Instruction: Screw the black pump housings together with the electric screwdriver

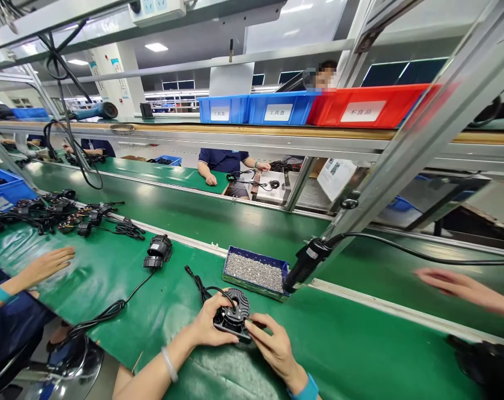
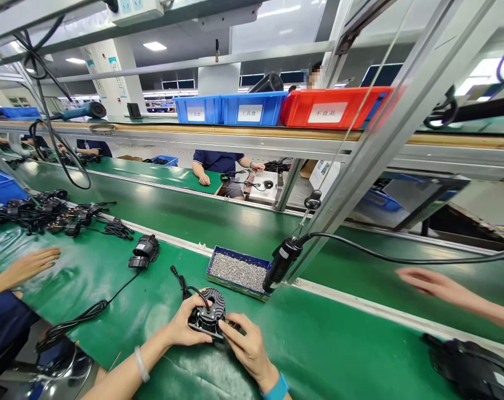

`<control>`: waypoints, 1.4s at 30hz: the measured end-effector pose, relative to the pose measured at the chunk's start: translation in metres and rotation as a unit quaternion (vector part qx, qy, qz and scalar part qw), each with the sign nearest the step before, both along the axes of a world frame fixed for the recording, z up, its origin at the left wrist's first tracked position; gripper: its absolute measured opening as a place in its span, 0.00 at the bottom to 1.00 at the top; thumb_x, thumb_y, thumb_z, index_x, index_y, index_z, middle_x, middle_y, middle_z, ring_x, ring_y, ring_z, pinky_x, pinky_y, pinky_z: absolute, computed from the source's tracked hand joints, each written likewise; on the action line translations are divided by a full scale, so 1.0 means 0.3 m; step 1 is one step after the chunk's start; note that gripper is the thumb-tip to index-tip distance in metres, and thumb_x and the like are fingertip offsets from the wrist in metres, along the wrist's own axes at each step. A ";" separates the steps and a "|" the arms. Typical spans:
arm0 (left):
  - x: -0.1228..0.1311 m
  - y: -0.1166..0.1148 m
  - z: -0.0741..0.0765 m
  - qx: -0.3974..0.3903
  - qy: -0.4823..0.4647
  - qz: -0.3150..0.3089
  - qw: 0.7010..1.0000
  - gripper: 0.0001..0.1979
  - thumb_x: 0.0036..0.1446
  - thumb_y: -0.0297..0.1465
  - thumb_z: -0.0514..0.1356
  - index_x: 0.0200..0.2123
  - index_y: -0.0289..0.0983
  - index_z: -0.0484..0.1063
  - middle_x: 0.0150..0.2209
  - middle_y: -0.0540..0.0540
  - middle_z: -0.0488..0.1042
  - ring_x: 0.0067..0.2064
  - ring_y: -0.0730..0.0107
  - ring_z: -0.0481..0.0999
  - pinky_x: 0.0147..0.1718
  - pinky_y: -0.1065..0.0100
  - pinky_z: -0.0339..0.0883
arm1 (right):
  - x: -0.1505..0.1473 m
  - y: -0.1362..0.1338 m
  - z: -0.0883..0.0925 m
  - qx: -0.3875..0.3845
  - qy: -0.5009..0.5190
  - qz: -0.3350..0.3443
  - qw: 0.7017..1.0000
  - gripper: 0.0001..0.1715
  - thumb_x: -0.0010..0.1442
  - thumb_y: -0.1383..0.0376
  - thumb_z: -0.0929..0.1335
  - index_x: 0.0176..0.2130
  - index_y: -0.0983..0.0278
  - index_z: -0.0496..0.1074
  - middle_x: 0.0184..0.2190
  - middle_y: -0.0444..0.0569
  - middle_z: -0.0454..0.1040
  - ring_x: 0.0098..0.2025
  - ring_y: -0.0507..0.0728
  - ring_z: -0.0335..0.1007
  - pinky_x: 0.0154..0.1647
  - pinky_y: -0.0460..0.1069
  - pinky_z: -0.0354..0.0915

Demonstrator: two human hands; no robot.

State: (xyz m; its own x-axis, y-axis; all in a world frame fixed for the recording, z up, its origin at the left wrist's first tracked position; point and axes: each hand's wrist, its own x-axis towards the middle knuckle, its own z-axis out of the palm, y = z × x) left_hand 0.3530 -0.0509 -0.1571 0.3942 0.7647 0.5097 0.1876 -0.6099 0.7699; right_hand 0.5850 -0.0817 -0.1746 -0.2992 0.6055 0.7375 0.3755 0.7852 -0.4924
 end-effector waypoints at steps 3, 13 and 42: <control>0.002 0.001 -0.003 0.002 0.001 0.000 1.000 0.33 0.41 0.49 0.72 0.45 0.39 0.69 0.44 0.39 0.76 0.55 0.49 0.74 0.55 0.52 0.67 | -0.036 0.004 0.017 -0.026 0.075 -0.009 0.997 0.20 0.62 0.73 0.68 0.50 0.54 0.76 0.37 0.49 0.75 0.36 0.55 0.74 0.33 0.49 0.73; 0.015 0.000 0.008 -0.020 -0.004 0.009 1.000 0.33 0.40 0.51 0.72 0.44 0.39 0.69 0.41 0.41 0.75 0.48 0.54 0.76 0.50 0.57 0.70 | -0.011 0.038 0.086 -0.047 0.048 0.031 0.997 0.15 0.64 0.72 0.66 0.43 0.56 0.78 0.32 0.48 0.75 0.33 0.55 0.73 0.31 0.50 0.72; 0.082 0.067 -0.025 0.016 -0.019 -0.026 0.999 0.31 0.43 0.47 0.72 0.45 0.39 0.67 0.43 0.42 0.73 0.45 0.57 0.75 0.48 0.56 0.70 | 0.177 0.244 0.350 -0.284 0.245 -0.139 0.916 0.19 0.56 0.53 0.73 0.40 0.61 0.68 0.32 0.46 0.75 0.31 0.55 0.73 0.34 0.51 0.72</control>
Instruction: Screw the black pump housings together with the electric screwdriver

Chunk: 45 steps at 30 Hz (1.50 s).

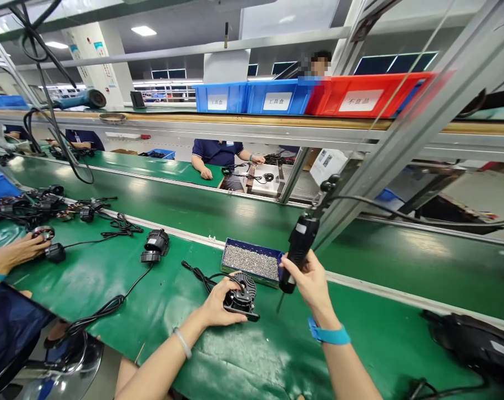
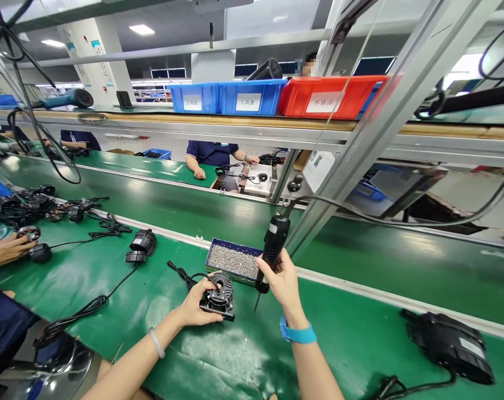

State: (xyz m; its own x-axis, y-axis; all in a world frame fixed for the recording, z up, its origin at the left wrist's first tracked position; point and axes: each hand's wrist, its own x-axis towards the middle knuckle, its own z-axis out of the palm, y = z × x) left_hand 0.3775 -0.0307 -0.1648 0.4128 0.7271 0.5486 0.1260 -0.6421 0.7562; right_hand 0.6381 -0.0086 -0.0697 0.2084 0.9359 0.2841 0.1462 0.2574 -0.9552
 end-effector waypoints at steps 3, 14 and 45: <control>-0.004 -0.002 0.000 -0.018 0.006 -0.005 1.000 0.30 0.43 0.47 0.72 0.45 0.38 0.67 0.42 0.42 0.73 0.43 0.60 0.75 0.44 0.60 0.70 | -0.051 -0.059 0.162 -0.025 0.136 0.053 0.989 0.22 0.51 0.57 0.77 0.40 0.59 0.67 0.30 0.42 0.74 0.28 0.54 0.72 0.31 0.50 0.72; -0.004 0.000 -0.016 -0.039 0.017 -0.005 0.999 0.32 0.41 0.47 0.73 0.45 0.37 0.68 0.42 0.42 0.74 0.42 0.62 0.75 0.42 0.62 0.70 | -0.220 -0.078 0.380 0.065 0.272 0.164 0.946 0.43 0.45 0.27 0.65 0.34 0.62 0.74 0.14 0.42 0.66 0.14 0.51 0.60 0.16 0.46 0.60; 0.002 -0.003 0.000 -0.036 0.002 -0.016 0.999 0.30 0.41 0.44 0.74 0.45 0.38 0.70 0.43 0.41 0.76 0.50 0.55 0.75 0.56 0.51 0.66 | -0.305 -0.082 0.359 0.037 0.231 0.173 0.957 0.45 0.41 0.24 0.63 0.27 0.63 0.70 0.12 0.41 0.64 0.11 0.50 0.57 0.10 0.44 0.56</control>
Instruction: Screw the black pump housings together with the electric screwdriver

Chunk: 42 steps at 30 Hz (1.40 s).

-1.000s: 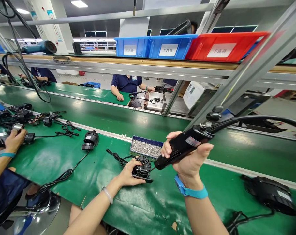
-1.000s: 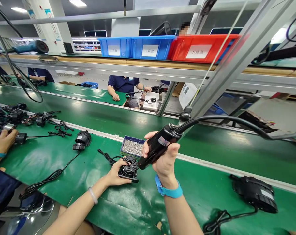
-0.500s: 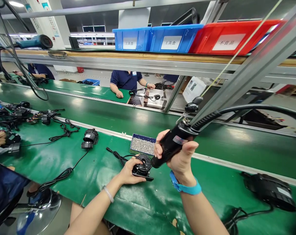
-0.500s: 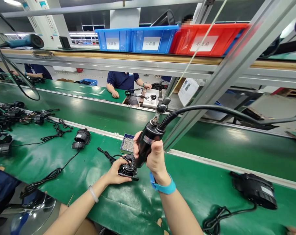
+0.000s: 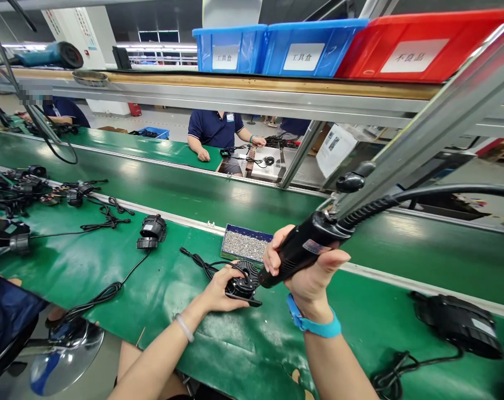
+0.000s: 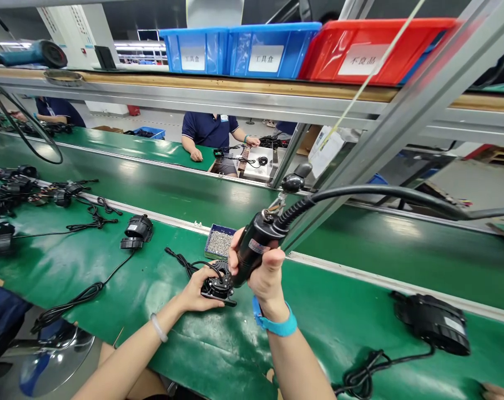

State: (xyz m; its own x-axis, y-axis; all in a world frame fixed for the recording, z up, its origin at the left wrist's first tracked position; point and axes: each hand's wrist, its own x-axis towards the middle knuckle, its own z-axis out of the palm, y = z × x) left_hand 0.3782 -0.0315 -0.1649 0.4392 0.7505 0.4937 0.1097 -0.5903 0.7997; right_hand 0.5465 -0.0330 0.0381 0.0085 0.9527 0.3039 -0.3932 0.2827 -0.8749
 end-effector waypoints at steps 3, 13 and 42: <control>0.003 0.001 -0.001 -0.009 0.005 -0.002 1.000 0.31 0.41 0.45 0.74 0.45 0.38 0.70 0.43 0.41 0.76 0.49 0.56 0.75 0.57 0.50 0.65 | 0.002 -0.007 -0.010 0.000 0.002 -0.018 1.000 0.45 0.41 0.24 0.64 0.27 0.62 0.70 0.12 0.42 0.64 0.11 0.50 0.56 0.10 0.45 0.55; 0.021 -0.005 0.008 -0.002 0.027 0.012 1.000 0.31 0.41 0.42 0.74 0.46 0.37 0.71 0.41 0.42 0.75 0.44 0.59 0.75 0.45 0.59 0.72 | -0.042 -0.015 0.090 0.019 0.023 0.018 0.999 0.45 0.45 0.25 0.63 0.30 0.62 0.74 0.12 0.42 0.65 0.12 0.51 0.59 0.13 0.46 0.58; 0.025 -0.001 0.013 -0.029 0.038 -0.002 0.999 0.34 0.40 0.43 0.74 0.49 0.36 0.70 0.49 0.37 0.75 0.53 0.51 0.73 0.57 0.53 0.66 | -0.123 0.004 -0.001 0.002 0.005 -0.026 1.000 0.45 0.40 0.24 0.64 0.25 0.61 0.70 0.12 0.41 0.64 0.11 0.51 0.57 0.13 0.47 0.56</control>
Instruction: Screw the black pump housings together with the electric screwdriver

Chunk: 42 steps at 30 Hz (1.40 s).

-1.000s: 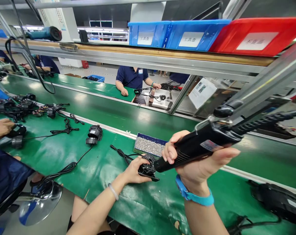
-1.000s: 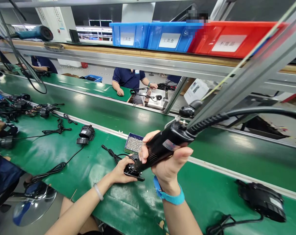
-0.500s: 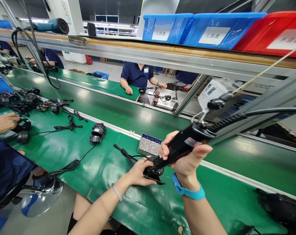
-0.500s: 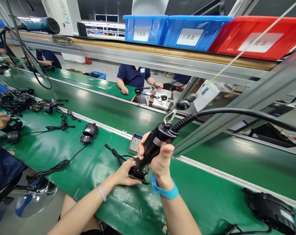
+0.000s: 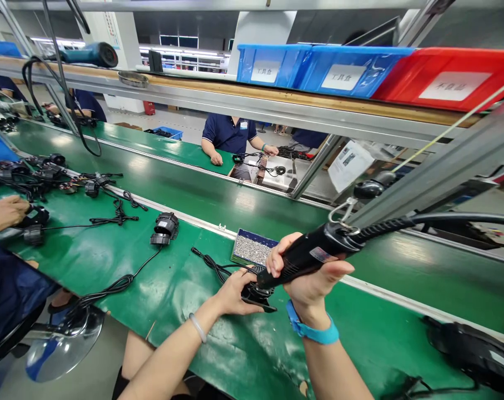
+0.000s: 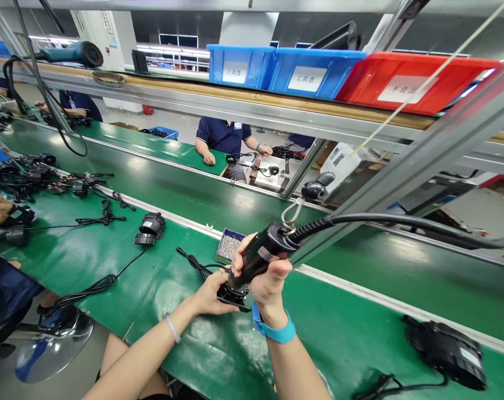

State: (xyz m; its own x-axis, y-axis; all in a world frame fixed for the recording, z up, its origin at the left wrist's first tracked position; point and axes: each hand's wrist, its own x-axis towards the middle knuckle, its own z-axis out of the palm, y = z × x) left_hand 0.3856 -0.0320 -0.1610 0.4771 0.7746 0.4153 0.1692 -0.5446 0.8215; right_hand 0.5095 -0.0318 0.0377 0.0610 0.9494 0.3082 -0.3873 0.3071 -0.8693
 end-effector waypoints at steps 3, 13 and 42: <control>0.002 0.004 0.000 0.010 -0.009 0.002 1.000 0.35 0.39 0.42 0.75 0.49 0.36 0.70 0.46 0.39 0.75 0.50 0.53 0.74 0.59 0.52 0.64 | -0.002 -0.003 -0.014 -0.001 0.001 -0.016 1.000 0.45 0.40 0.24 0.64 0.26 0.62 0.70 0.12 0.41 0.64 0.12 0.51 0.57 0.13 0.47 0.57; 0.007 0.005 -0.001 0.002 -0.002 0.022 1.000 0.33 0.39 0.46 0.74 0.46 0.35 0.71 0.40 0.43 0.74 0.41 0.61 0.72 0.43 0.62 0.70 | 0.019 0.034 -0.023 0.004 0.009 0.054 0.998 0.46 0.41 0.24 0.63 0.28 0.62 0.70 0.12 0.40 0.63 0.11 0.50 0.55 0.12 0.46 0.55; 0.015 -0.015 -0.009 -0.023 0.017 0.033 0.999 0.36 0.38 0.43 0.75 0.49 0.38 0.71 0.45 0.43 0.77 0.51 0.55 0.74 0.55 0.57 0.68 | 0.048 -0.002 0.081 0.020 0.025 -0.007 0.999 0.42 0.51 0.29 0.61 0.31 0.62 0.75 0.13 0.43 0.65 0.14 0.52 0.59 0.15 0.47 0.59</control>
